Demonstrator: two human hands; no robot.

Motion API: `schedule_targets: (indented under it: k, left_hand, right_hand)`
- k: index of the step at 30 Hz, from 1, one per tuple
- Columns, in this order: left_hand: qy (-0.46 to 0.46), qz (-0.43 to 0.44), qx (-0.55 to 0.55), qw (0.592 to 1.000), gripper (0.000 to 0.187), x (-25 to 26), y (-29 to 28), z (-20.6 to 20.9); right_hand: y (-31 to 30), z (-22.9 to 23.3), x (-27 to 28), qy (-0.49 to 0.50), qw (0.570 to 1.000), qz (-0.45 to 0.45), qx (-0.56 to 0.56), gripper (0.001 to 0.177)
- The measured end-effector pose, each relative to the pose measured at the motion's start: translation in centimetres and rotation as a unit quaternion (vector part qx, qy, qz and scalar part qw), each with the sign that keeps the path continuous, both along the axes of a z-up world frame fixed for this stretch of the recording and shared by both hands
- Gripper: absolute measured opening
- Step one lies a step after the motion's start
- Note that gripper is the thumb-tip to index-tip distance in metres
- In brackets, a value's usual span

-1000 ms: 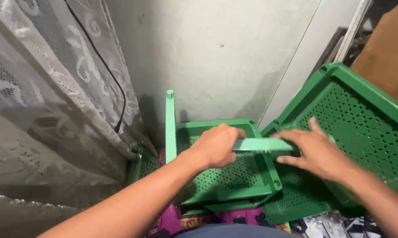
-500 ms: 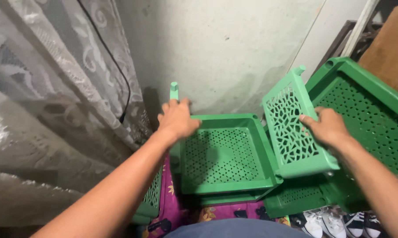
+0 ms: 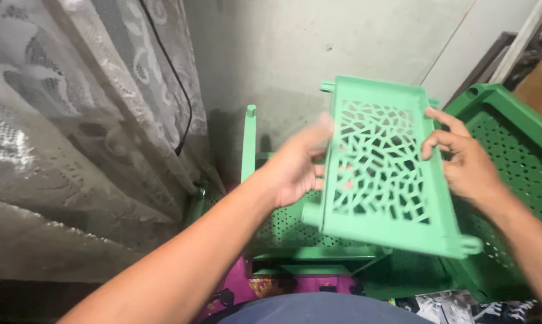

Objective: The person assembles a green plastic crate by attaching side panels to a base tray and then placing a top tray on the assembled frame. The person handles the crate parts by hand and completes the assembly.

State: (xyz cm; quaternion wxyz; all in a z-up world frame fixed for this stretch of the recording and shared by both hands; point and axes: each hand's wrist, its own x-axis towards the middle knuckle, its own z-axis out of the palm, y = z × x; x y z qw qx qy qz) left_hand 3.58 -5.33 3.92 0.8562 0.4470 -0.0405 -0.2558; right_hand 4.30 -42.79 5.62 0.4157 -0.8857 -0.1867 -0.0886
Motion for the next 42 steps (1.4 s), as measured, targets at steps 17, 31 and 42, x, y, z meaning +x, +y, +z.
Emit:
schedule_targets:
  k: [17, 31, 42]
  left_hand:
    - [-0.281, 0.153, 0.566, 0.760, 0.076, 4.4, 3.5, -5.1]
    - [-0.175, 0.104, 0.702, 0.683, 0.101, -2.2, 7.2, -6.7]
    - [-0.142, 0.077, 0.711, 0.684, 0.093, -1.9, 6.5, -5.7]
  right_hand:
    - [-1.1, -0.5, -0.6, 0.092, 0.957, -0.214, -0.172, 0.115]
    - [-1.9, -5.9, 9.7, 0.153, 0.903, -0.216, -0.339, 0.116]
    - [0.8, -7.4, 11.8, 0.137, 0.894, -0.196, -0.378, 0.111]
